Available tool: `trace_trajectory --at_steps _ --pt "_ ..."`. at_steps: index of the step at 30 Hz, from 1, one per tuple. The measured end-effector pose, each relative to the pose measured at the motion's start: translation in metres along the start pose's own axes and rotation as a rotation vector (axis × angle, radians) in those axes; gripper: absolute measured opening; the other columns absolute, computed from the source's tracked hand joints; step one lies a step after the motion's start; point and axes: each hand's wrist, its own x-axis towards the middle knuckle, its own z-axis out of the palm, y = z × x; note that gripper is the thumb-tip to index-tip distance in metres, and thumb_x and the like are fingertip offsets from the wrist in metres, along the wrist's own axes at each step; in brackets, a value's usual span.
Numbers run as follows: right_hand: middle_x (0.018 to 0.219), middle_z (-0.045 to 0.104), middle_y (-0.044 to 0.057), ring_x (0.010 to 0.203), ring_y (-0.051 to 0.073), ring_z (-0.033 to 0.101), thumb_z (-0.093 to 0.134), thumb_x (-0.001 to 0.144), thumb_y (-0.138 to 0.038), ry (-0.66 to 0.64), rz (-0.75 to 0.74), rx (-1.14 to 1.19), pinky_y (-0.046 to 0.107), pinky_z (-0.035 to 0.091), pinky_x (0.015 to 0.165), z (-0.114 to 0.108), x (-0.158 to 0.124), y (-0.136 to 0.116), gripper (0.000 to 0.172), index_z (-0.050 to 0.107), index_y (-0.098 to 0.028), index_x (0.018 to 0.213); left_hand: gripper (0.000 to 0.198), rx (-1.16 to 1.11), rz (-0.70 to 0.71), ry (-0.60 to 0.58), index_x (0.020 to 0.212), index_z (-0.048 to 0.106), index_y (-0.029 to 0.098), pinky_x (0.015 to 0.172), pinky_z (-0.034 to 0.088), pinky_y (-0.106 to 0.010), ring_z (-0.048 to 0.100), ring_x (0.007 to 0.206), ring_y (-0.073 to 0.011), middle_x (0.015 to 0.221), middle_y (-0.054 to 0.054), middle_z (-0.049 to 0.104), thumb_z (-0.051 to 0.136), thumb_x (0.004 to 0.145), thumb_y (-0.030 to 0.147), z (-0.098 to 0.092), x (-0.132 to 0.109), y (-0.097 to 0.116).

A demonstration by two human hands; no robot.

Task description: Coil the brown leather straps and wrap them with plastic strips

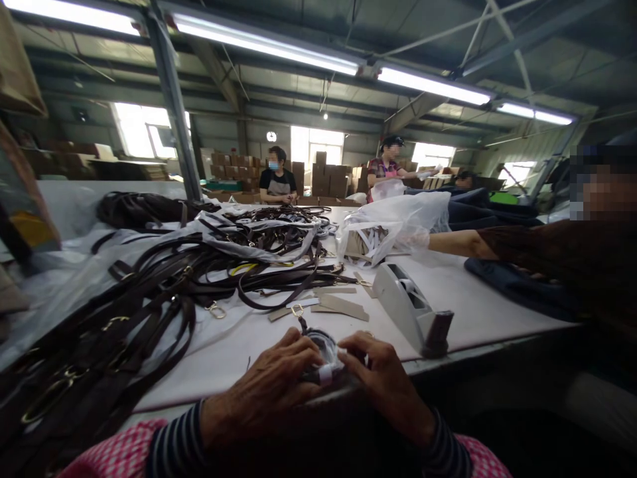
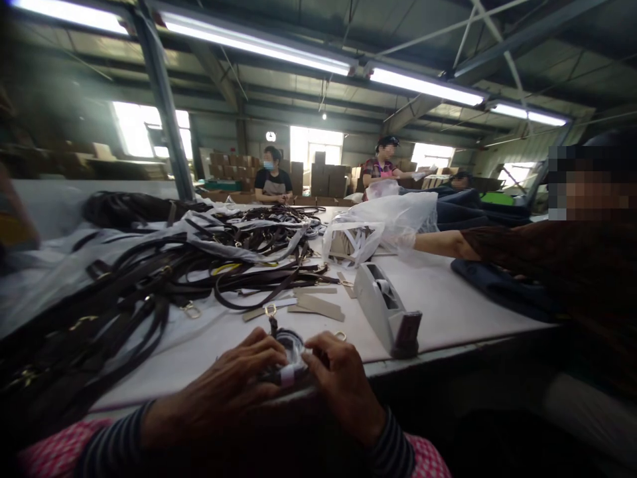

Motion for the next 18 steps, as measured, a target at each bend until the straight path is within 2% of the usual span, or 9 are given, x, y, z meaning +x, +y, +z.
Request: trace_trajectory --at_steps 2,4,5,7,10,13,14,16,18 --pt "0.089 0.072 0.001 0.076 0.017 0.062 0.063 0.096 -0.032 0.044 0.015 -0.058 0.029 0.044 0.072 -0.003 0.019 -0.001 0.016 0.075 -0.022 0.097 0.021 -0.053 -0.144 0.124 0.11 0.066 0.025 0.085 0.046 -0.032 0.061 0.098 -0.022 0.114 -0.003 0.068 0.06 0.099 0.042 -0.011 0.003 -0.005" --pt "0.088 0.073 0.002 0.074 0.018 0.062 0.066 0.094 -0.038 -0.008 0.044 -0.132 0.03 0.043 0.072 -0.001 0.035 -0.003 0.02 0.075 -0.021 0.101 0.029 0.034 -0.373 0.247 0.099 0.067 0.023 0.076 0.044 -0.032 0.064 0.087 -0.0222 0.103 -0.004 0.07 0.056 0.099 0.05 -0.02 0.012 -0.013" --pt "0.087 0.073 0.002 0.075 0.018 0.062 0.069 0.092 -0.038 -0.049 0.05 -0.177 0.031 0.042 0.072 0.002 0.041 -0.005 0.02 0.075 -0.021 0.102 0.036 0.102 -0.467 0.261 0.088 0.067 0.021 0.071 0.041 -0.032 0.063 0.08 -0.0227 0.092 -0.005 0.07 0.053 0.099 0.052 -0.024 0.018 -0.018" --pt "0.085 0.073 0.002 0.077 0.02 0.063 0.075 0.086 -0.033 -0.119 0.034 -0.256 0.031 0.041 0.073 0.007 0.048 -0.007 0.02 0.075 -0.02 0.102 0.048 0.189 -0.564 0.191 0.07 0.064 0.02 0.065 0.034 -0.032 0.061 0.07 -0.0233 0.07 -0.005 0.066 0.05 0.098 0.056 -0.027 0.032 -0.029" --pt "0.08 0.071 0.002 0.077 0.02 0.062 0.076 0.081 -0.02 -0.131 0.009 -0.288 0.031 0.039 0.073 0.013 0.055 -0.008 0.015 0.076 -0.019 0.096 0.042 0.156 -0.553 0.112 0.064 0.065 0.019 0.059 0.029 -0.031 0.061 0.064 -0.022 0.063 -0.004 0.065 0.059 0.092 0.05 -0.024 0.054 -0.04" --pt "0.074 0.07 0.001 0.074 0.019 0.063 0.074 0.081 -0.02 -0.127 0.027 -0.237 0.03 0.039 0.069 0.015 0.062 -0.002 0.008 0.077 -0.018 0.088 0.014 0.152 -0.507 0.16 0.084 0.071 0.02 0.064 0.034 -0.03 0.064 0.076 -0.0228 0.078 -0.004 0.071 0.062 0.087 0.029 -0.018 0.065 -0.038" --pt "0.073 0.07 0.001 0.072 0.019 0.063 0.075 0.08 -0.02 -0.126 0.037 -0.209 0.028 0.04 0.067 0.016 0.064 0.0 0.009 0.076 -0.018 0.088 0.013 0.159 -0.474 0.179 0.091 0.072 0.02 0.068 0.037 -0.031 0.065 0.081 -0.0235 0.084 -0.005 0.073 0.059 0.088 0.024 -0.017 0.066 -0.035" --pt "0.074 0.069 0.0 0.069 0.017 0.063 0.075 0.078 -0.018 -0.113 0.056 -0.144 0.026 0.041 0.063 0.016 0.067 0.005 0.018 0.072 -0.016 0.095 0.021 0.166 -0.373 0.181 0.1 0.072 0.021 0.076 0.04 -0.032 0.065 0.091 -0.0242 0.095 -0.007 0.074 0.053 0.091 0.017 -0.018 0.064 -0.029" --pt "0.076 0.068 -0.001 0.068 0.016 0.062 0.074 0.077 -0.015 -0.092 0.073 -0.085 0.024 0.042 0.061 0.018 0.067 0.008 0.032 0.066 -0.015 0.108 0.021 0.152 -0.25 0.127 0.098 0.073 0.022 0.08 0.041 -0.032 0.064 0.092 -0.0234 0.098 -0.007 0.073 0.053 0.094 0.016 -0.022 0.06 -0.024"
